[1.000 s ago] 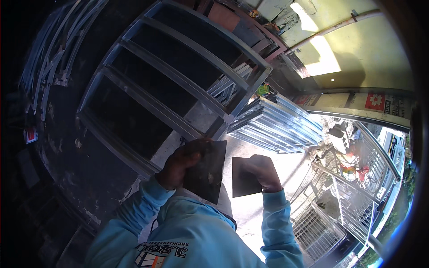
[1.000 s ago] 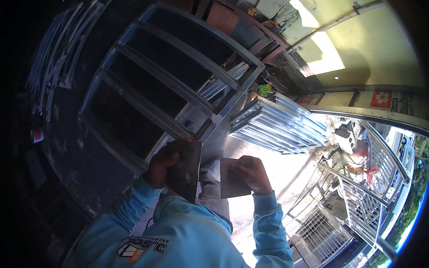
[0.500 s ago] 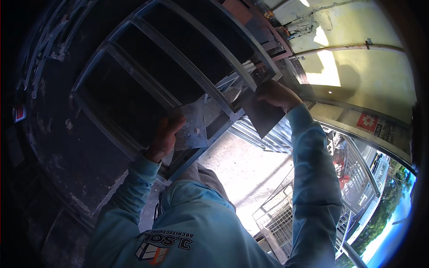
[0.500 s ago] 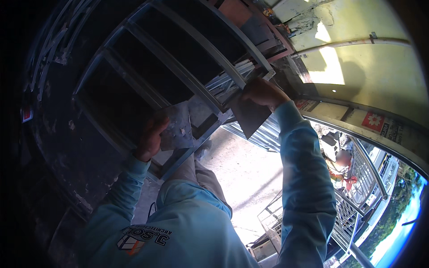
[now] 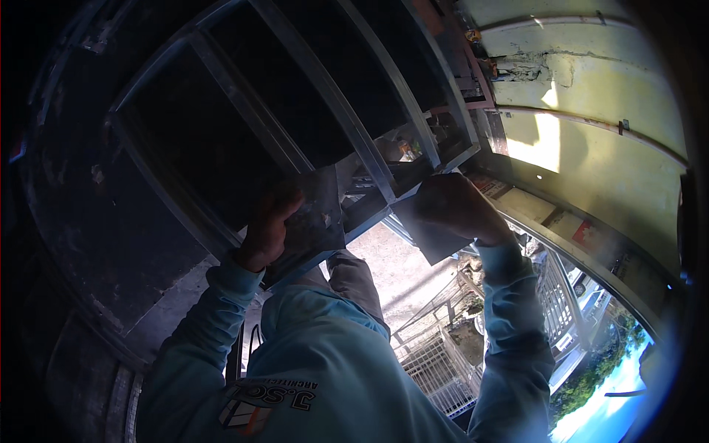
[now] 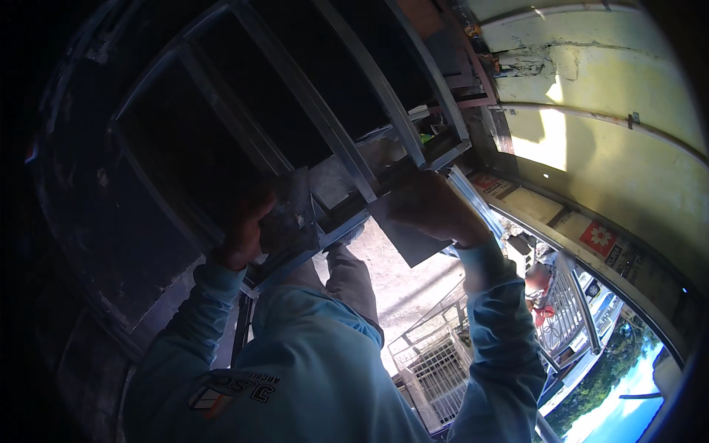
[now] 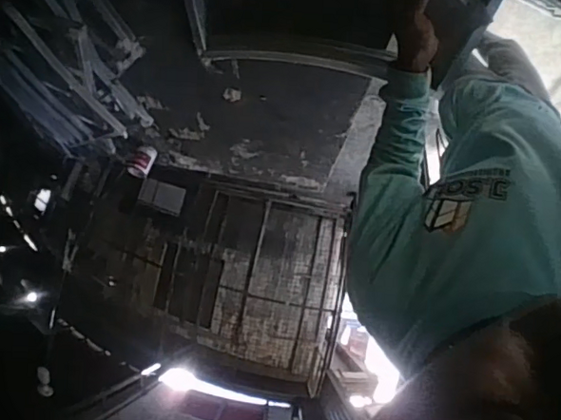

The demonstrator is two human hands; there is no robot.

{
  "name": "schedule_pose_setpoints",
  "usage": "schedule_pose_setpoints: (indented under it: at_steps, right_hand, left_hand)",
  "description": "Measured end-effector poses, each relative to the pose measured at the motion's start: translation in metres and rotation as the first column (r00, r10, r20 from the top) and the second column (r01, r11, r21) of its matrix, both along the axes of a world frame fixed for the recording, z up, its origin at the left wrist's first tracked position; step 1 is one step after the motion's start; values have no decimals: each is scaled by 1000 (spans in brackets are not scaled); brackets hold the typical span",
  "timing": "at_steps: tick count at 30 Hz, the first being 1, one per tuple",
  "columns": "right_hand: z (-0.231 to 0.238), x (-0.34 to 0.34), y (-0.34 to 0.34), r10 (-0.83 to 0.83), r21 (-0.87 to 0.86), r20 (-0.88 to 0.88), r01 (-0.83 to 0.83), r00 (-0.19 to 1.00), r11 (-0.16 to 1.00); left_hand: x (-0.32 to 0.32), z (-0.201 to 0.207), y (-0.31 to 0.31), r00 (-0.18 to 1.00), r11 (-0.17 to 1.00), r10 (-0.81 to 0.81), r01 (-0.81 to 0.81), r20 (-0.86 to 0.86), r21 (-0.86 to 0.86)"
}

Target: Sand metal components for a frame structure.

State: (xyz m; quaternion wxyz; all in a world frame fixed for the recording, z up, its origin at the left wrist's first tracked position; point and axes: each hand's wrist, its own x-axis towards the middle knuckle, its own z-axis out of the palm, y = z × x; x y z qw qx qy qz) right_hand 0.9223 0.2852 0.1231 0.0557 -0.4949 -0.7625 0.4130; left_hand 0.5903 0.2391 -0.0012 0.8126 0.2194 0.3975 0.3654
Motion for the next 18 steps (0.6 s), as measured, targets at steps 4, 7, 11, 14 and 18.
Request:
schedule_pose_setpoints:
  at_steps: [4,7,11,14,18]
  right_hand:
    - [-42,-31,18,425,103,507,-543,749,834]
    - [-63,-57,31,365,-191,552,-313,750,930]
    - [-19,-49,25,504,53,157,-516,850,855]
    - [41,-20,-36,-76,117,-199,101,977,988]
    - [49,-24,-156,-33,589,-243,174,969,789]
  left_hand:
    - [7,8,-16,997,996,49,-45,-57,70]
    - [15,11,-31,985,984,124,-106,-120,145]
    - [17,31,-57,980,963,193,-182,-38,201]
    - [25,57,-78,902,972,218,-165,373,-170]
    - [69,87,-103,924,979,138,-72,357,-191]
